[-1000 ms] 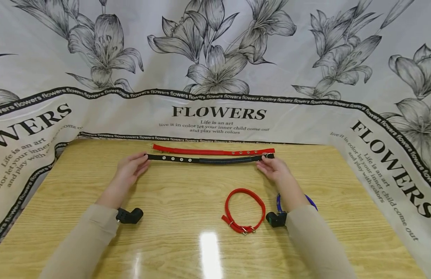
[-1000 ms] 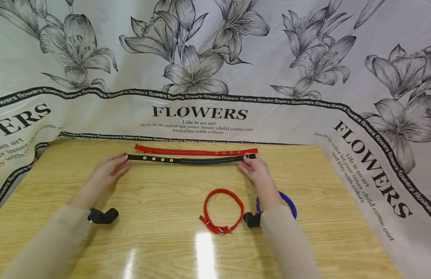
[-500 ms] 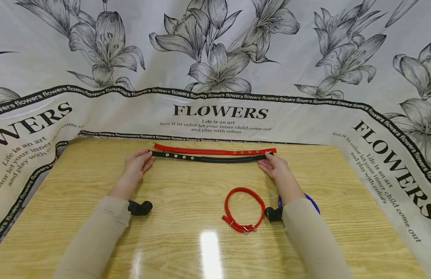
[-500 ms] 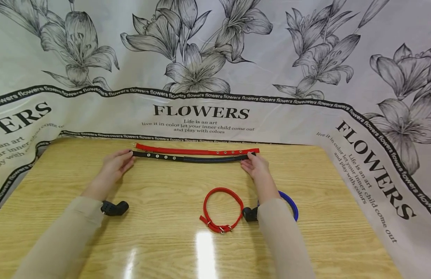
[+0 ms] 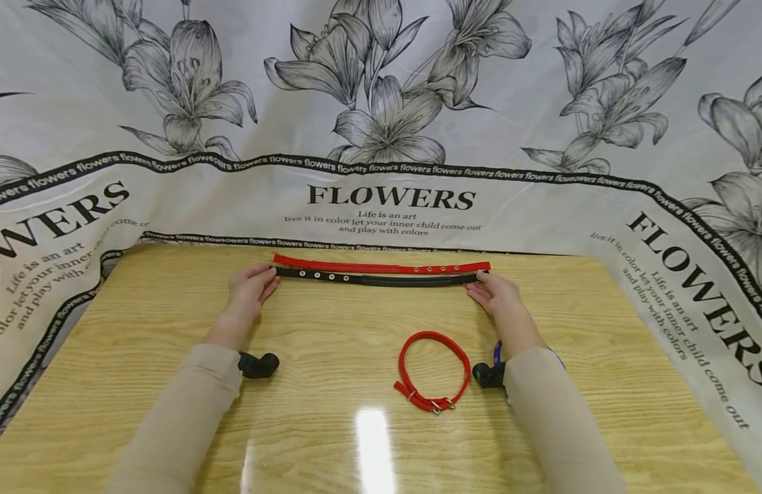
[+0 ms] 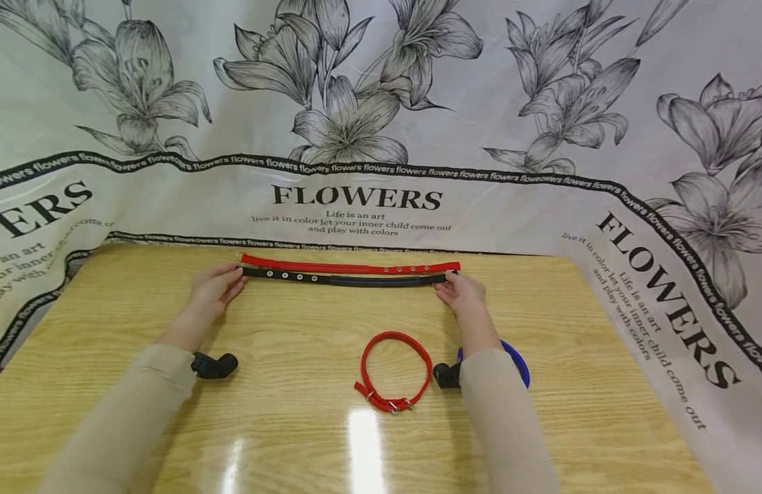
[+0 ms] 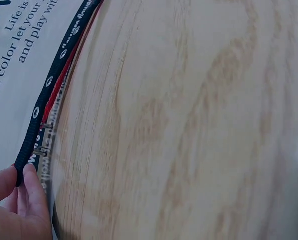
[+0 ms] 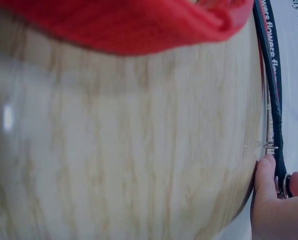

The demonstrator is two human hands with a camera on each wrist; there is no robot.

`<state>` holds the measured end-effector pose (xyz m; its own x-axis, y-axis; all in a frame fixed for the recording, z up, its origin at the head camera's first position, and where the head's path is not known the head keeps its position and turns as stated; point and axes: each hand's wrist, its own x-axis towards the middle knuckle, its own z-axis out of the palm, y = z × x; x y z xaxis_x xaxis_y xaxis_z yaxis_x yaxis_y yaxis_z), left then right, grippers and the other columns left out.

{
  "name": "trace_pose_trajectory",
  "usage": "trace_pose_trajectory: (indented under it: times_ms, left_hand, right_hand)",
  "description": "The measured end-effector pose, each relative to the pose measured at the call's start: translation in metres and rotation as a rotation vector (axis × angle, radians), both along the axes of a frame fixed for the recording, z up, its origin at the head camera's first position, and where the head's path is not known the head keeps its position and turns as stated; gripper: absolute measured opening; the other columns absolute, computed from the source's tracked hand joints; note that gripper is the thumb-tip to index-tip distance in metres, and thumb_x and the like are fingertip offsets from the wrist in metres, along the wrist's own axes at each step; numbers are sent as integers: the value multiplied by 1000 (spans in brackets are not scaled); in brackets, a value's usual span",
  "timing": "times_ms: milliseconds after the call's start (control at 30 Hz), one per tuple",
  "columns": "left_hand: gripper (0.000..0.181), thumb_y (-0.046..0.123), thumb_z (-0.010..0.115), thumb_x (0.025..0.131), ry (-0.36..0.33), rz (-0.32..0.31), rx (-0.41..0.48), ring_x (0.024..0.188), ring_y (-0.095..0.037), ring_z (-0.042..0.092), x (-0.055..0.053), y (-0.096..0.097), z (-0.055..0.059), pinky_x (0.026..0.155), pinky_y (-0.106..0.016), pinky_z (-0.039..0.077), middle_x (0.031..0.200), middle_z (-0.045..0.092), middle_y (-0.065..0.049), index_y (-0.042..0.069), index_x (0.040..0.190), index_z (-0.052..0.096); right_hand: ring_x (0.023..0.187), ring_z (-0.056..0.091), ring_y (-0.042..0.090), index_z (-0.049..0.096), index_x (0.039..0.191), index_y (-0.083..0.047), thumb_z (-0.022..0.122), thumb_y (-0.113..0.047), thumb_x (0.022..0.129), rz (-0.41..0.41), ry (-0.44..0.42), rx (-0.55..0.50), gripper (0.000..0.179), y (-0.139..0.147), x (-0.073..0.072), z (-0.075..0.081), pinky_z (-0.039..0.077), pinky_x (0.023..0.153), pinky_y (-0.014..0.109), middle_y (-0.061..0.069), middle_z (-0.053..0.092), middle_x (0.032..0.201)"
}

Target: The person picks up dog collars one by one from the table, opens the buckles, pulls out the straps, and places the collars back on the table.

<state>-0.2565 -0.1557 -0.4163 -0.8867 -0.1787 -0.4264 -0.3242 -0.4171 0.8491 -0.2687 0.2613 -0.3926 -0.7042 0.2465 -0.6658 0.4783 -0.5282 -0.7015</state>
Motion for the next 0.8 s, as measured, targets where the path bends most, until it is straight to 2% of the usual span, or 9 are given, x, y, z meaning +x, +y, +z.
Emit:
trace_pose_trajectory:
  times_ms: [133,233,433,633,800]
  left_hand:
    - [46,-4,51,92,-2,14,-6,67,-2,60,-1,3,-1,81,-18,50,132,43,-13,-5,137,40]
    - [45,-3,51,92,-7,24,-20,68,-2,60,-2,3,-1,82,-18,50,127,46,-12,-4,136,41]
    - [45,-2,52,92,-11,20,-21,68,-3,59,-2,2,-2,80,-18,50,116,49,-7,-3,136,43]
    - [44,-2,53,92,-14,28,1,68,-3,60,-2,-1,-2,73,-16,52,105,53,-4,-3,135,44]
    - [46,-1,53,92,-2,-17,1,72,-4,61,3,-6,2,80,-17,50,99,55,-2,-4,137,40]
  right_hand:
    - [63,66,20,53,105,-7,53,-5,93,2,6,-11,13,5,1,1,45,91,30,11,61,64]
    - [58,64,19,53,98,-7,53,-3,92,-9,20,-4,7,8,1,2,50,85,29,10,61,62]
    - [54,63,18,54,91,-6,55,-1,91,-15,36,39,5,10,2,4,56,71,28,8,62,59]
    - [54,63,18,56,83,-6,55,1,90,-27,43,43,10,11,2,4,55,73,28,8,62,57]
    - [57,64,17,56,88,-5,56,2,89,-59,52,65,7,16,2,5,55,76,28,7,62,58]
